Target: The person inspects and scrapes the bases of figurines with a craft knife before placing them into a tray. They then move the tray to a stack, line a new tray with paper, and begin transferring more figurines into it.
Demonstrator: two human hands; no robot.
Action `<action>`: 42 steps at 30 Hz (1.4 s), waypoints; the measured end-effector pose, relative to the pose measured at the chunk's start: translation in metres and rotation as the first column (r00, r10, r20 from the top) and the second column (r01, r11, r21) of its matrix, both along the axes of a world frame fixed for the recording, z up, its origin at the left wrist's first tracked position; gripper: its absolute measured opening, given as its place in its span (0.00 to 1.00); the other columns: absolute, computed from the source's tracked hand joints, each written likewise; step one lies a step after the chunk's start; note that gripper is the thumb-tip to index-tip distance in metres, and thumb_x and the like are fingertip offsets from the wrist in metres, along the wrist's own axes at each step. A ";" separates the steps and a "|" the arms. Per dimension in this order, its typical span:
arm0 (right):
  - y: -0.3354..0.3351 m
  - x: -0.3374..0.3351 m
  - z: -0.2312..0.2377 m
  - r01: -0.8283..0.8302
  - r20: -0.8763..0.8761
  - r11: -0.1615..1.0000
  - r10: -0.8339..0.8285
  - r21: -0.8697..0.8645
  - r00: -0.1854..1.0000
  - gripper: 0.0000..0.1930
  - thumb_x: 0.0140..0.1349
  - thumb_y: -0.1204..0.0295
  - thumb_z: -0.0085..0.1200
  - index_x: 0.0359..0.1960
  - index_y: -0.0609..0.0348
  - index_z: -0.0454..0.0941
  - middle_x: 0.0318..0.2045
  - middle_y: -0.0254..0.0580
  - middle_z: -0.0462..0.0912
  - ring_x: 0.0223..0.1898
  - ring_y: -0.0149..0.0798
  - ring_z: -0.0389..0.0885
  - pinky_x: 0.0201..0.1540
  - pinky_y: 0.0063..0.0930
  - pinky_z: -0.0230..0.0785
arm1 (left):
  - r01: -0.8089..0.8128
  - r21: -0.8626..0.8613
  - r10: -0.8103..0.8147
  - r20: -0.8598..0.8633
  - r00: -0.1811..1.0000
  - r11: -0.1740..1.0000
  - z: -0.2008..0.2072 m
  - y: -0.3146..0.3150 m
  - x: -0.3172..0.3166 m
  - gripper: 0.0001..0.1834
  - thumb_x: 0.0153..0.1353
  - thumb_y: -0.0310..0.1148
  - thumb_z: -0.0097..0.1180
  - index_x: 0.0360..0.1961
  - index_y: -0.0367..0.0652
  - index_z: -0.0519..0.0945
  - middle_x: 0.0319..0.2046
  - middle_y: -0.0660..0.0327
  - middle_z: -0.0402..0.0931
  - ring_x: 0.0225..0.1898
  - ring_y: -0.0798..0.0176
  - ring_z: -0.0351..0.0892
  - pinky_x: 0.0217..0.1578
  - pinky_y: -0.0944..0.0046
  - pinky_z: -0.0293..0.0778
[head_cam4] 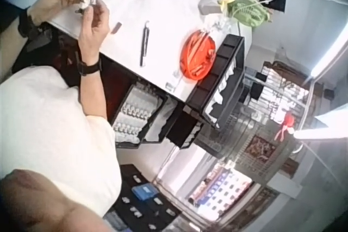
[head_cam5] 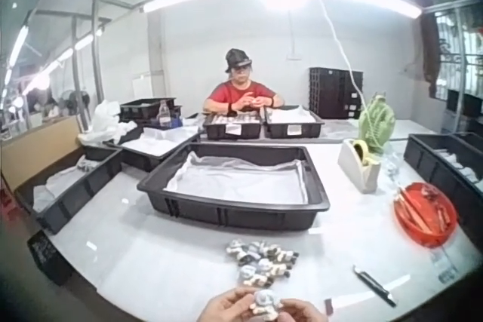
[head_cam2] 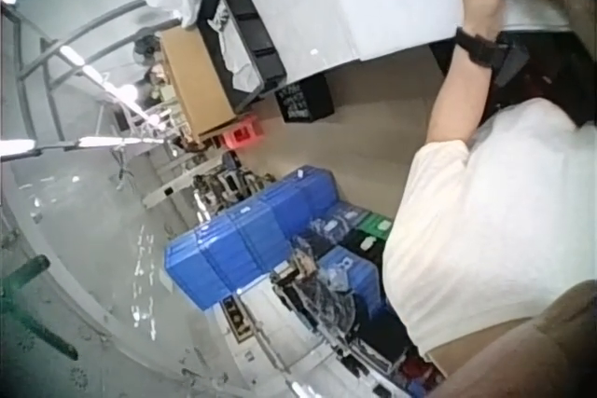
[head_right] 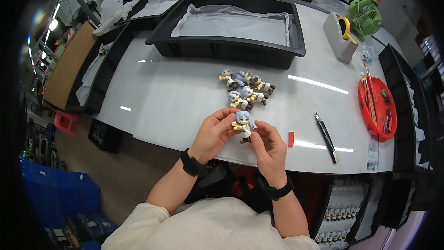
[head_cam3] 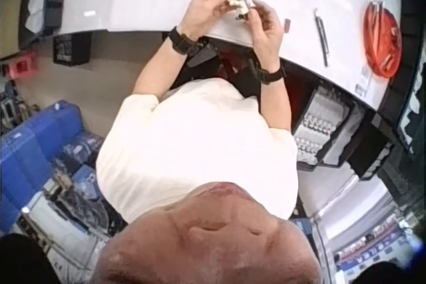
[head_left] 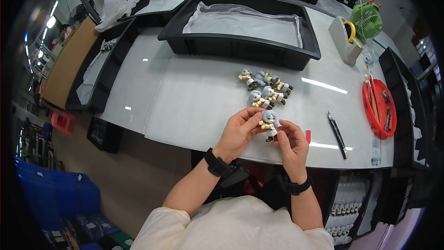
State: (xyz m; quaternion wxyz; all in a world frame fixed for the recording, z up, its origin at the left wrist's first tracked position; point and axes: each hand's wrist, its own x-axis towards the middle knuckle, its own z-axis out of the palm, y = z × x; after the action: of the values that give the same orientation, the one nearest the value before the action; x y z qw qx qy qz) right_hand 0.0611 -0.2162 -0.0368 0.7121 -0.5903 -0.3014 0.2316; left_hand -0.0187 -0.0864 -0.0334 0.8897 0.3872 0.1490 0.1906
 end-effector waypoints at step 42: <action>-0.002 0.000 -0.007 0.059 0.142 0.995 -0.070 0.079 0.987 0.30 0.43 0.82 0.62 0.50 0.62 0.64 0.35 0.34 0.67 0.34 0.24 0.70 0.32 0.14 0.67 | 0.008 0.104 -0.013 0.050 0.999 0.995 -0.005 -0.003 -0.001 0.15 0.61 0.29 0.43 0.48 0.36 0.68 0.43 0.60 0.70 0.45 0.68 0.69 0.49 0.64 0.65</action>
State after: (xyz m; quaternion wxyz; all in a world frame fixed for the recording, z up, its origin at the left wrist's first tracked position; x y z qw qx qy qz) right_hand 0.0613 -0.2183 -0.0442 0.7170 -0.5881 -0.3413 0.1535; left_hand -0.0198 -0.0896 -0.0379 0.8728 0.4288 0.1143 0.2032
